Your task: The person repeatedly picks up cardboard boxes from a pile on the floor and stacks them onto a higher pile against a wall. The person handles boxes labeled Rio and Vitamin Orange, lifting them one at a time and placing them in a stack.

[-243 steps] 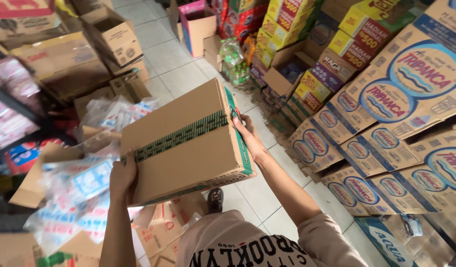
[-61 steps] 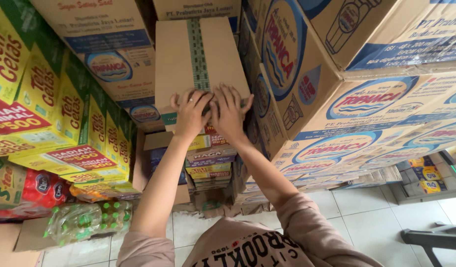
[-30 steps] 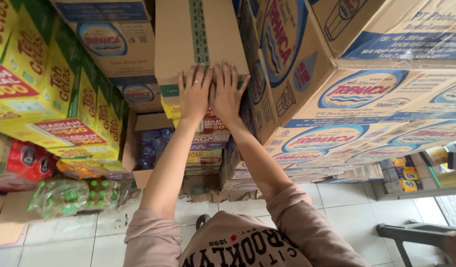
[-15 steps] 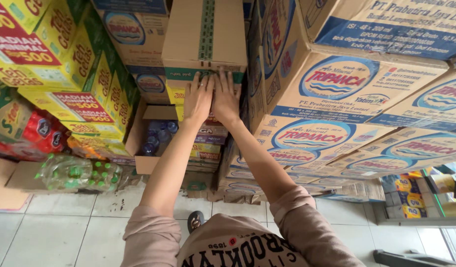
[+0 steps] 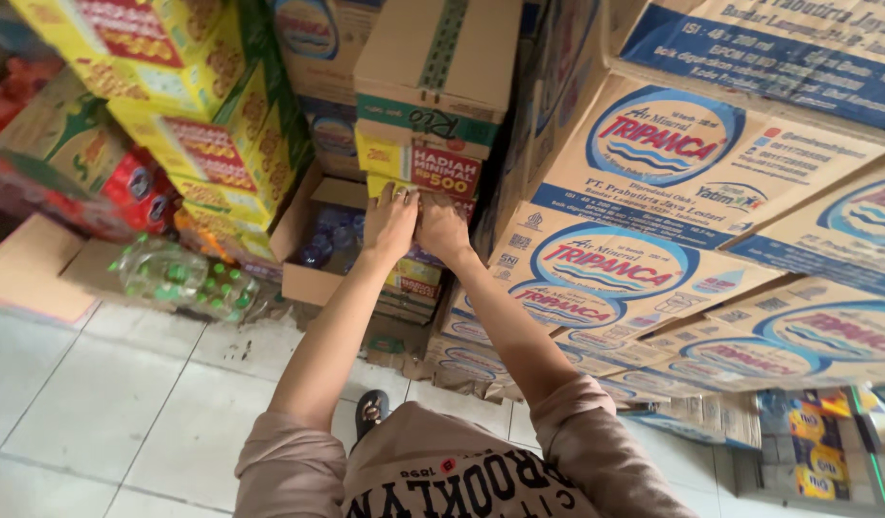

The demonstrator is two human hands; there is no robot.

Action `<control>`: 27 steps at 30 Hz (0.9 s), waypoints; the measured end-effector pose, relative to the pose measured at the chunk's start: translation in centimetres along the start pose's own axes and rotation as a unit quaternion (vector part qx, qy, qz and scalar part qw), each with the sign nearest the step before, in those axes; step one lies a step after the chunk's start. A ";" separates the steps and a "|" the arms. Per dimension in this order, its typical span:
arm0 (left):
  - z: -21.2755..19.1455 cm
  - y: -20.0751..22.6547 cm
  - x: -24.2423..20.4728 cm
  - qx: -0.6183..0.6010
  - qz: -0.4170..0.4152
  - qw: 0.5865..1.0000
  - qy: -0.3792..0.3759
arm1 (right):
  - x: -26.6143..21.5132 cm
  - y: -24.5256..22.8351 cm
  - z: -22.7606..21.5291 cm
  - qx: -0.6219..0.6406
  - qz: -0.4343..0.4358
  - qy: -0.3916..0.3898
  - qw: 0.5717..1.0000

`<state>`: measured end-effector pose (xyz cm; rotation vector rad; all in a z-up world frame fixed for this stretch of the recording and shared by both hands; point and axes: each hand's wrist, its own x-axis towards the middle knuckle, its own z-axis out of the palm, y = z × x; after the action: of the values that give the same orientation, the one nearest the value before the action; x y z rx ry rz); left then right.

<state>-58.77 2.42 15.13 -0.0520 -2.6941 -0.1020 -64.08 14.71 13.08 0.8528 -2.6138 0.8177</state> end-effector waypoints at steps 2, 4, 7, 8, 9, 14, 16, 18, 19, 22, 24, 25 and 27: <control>-0.9 0.2 -1.8 0.000 -0.010 1.000 0.003 | -1.1 -0.7 -0.1 0.014 -0.003 -0.021 1.000; -1.9 0.6 -3.6 -0.018 -0.027 0.999 -0.011 | -2.2 -1.5 -0.1 0.042 -0.008 -0.031 0.999; -2.8 1.2 -6.5 -0.062 -0.060 0.996 -0.035 | -4.3 -2.6 0.1 0.087 -0.012 -0.038 0.995; -2.9 1.3 -7.3 -0.067 -0.067 0.995 -0.029 | -4.8 -2.9 0.1 0.091 -0.013 -0.045 0.995; -2.9 1.3 -8.0 -0.071 -0.074 0.994 -0.023 | -5.3 -3.2 0.2 0.095 -0.014 -0.051 0.994; -2.3 1.5 -12.4 -0.083 -0.098 0.989 0.075 | -8.2 -4.5 0.7 0.161 -0.026 -0.059 0.985; -2.2 1.5 -14.3 -0.084 -0.111 0.985 0.098 | -9.4 -5.1 1.2 0.155 -0.015 -0.081 0.985; -2.2 1.7 -16.3 -0.085 -0.127 0.983 0.100 | -10.7 -5.7 1.7 0.149 -0.018 -0.107 0.983; -2.2 1.8 -17.3 -0.066 -0.137 0.985 0.084 | -11.4 -6.1 2.0 0.141 -0.016 -0.121 0.982; -2.7 2.0 -20.2 -0.017 -0.167 0.984 0.058 | -13.4 -7.3 3.2 0.132 -0.025 -0.151 0.979; -3.1 2.1 -22.3 0.002 -0.188 0.980 0.069 | -14.8 -8.2 4.2 0.142 -0.044 -0.158 0.976; -3.2 2.3 -23.3 -0.013 -0.200 0.977 0.074 | -15.4 -8.6 4.6 0.146 -0.057 -0.161 0.974; -3.6 2.4 -25.3 -0.039 -0.226 0.969 0.089 | -16.5 -9.7 5.5 0.157 -0.088 -0.168 0.969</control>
<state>-34.27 3.97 7.63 0.5242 -2.4728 -0.3336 -45.57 12.48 6.07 1.3995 -2.6703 1.1419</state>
